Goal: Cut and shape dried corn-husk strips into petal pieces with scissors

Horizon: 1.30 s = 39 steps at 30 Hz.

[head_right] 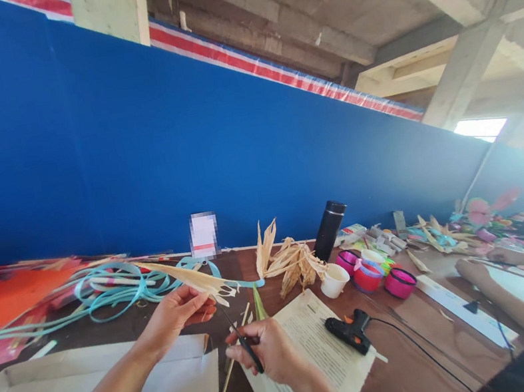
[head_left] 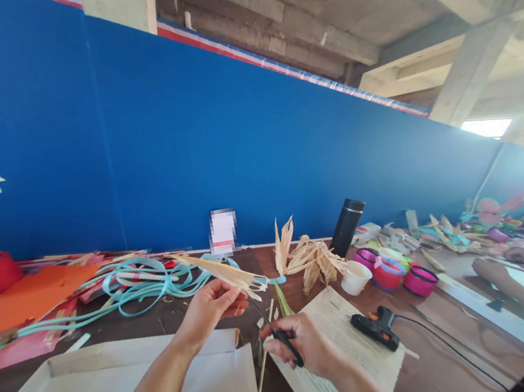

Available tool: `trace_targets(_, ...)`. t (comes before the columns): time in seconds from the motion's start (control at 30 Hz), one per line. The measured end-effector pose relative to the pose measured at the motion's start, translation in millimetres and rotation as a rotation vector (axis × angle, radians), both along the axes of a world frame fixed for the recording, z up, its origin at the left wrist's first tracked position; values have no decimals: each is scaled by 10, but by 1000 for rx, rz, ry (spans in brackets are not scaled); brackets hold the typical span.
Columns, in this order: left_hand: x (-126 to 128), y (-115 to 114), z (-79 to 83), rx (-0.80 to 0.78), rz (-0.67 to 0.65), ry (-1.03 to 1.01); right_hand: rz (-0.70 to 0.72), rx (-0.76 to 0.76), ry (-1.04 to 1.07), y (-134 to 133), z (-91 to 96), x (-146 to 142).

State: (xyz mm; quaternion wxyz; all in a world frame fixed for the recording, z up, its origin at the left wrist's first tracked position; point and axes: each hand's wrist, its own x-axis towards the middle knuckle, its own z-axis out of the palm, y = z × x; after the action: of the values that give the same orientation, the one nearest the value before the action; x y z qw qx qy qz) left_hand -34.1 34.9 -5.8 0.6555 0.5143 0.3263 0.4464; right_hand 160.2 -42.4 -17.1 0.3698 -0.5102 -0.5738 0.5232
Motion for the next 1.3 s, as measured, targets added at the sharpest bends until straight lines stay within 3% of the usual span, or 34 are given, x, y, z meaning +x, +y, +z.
trace_targets(0.47,58,-11,-37,-36,37,-65,-37,-12,-20,4,13,-10)
trace_targets(0.93,89,-16,-88,0,-7,-51,-30,28,-23,-13,60,-3)
trace_targets(1.3,83,-26,-79,9,-7,-54,-50,23,-31,11,-4,2)
